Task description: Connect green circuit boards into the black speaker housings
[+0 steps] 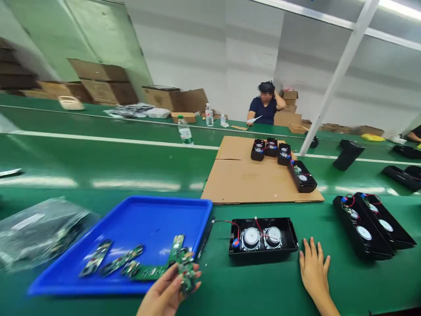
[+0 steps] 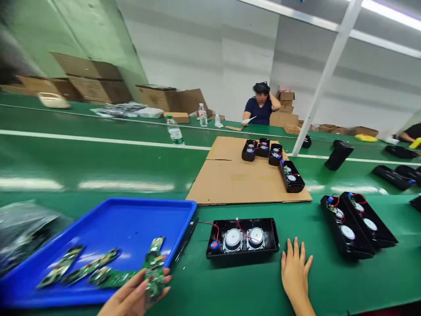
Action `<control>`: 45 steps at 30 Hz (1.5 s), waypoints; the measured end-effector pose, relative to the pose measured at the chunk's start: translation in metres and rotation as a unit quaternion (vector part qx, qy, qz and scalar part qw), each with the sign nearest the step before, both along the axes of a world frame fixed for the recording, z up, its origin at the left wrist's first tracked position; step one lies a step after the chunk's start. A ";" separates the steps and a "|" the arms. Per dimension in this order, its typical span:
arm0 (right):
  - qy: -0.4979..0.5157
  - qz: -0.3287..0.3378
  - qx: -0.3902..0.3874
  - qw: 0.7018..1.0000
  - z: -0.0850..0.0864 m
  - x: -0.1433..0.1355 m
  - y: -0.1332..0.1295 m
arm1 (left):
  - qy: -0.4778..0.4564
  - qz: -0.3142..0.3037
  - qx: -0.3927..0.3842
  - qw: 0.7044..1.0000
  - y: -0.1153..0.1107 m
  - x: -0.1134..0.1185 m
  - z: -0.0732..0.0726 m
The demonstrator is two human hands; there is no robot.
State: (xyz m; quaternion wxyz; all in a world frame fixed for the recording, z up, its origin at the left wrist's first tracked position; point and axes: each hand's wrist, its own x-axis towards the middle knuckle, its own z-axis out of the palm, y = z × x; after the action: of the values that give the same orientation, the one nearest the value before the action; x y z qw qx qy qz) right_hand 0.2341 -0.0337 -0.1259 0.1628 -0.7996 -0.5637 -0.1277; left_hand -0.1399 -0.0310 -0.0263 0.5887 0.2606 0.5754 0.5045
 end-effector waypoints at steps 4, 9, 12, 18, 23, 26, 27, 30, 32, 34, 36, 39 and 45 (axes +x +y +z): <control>0.111 0.009 0.051 0.992 0.006 0.012 0.004 | -0.076 -0.007 -0.015 0.997 -0.029 0.027 0.004; 0.198 0.027 0.345 0.917 0.074 -0.010 0.010 | -0.099 0.010 0.015 0.995 -0.034 0.028 0.013; 0.217 0.271 0.329 0.878 0.121 -0.059 0.023 | -0.099 -0.020 0.031 0.994 -0.025 0.027 0.019; 0.073 0.494 0.022 0.866 0.148 -0.167 0.090 | -0.078 -0.062 0.066 0.993 -0.011 0.032 0.028; 0.066 0.530 -0.141 0.833 0.146 -0.199 0.121 | -0.061 -0.041 0.081 0.994 -0.004 0.028 0.032; 0.130 0.575 -0.130 0.798 0.154 -0.190 0.113 | -0.047 0.007 0.089 0.995 0.002 0.032 0.034; 0.175 0.583 -0.116 0.785 0.157 -0.184 0.108 | -0.046 0.027 0.091 0.994 0.004 0.036 0.035; 0.306 0.564 -0.071 0.764 0.161 -0.169 0.090 | -0.041 0.081 0.102 0.991 0.010 0.052 0.039; 0.325 0.535 -0.035 0.779 0.158 -0.162 0.078 | -0.028 0.090 0.111 0.989 0.014 0.064 0.040; 0.314 0.517 0.018 0.796 0.152 -0.160 0.068 | -0.019 0.068 0.123 0.990 0.017 0.074 0.038; 0.295 0.505 0.074 0.807 0.146 -0.162 0.061 | -0.017 0.041 0.135 0.990 0.019 0.082 0.034; 0.274 0.492 0.124 0.817 0.140 -0.165 0.057 | 0.021 0.031 0.134 0.990 0.018 0.090 0.027; 0.267 0.490 0.148 0.816 0.136 -0.166 0.058 | 0.070 0.030 0.130 0.989 0.014 0.097 0.022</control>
State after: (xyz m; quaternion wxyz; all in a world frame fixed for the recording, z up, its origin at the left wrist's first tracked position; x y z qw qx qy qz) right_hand 0.0682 0.0244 0.0106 0.4647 -0.3866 -0.7896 0.1055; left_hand -0.0433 -0.0171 -0.0046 0.4929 0.3519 0.5524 0.5728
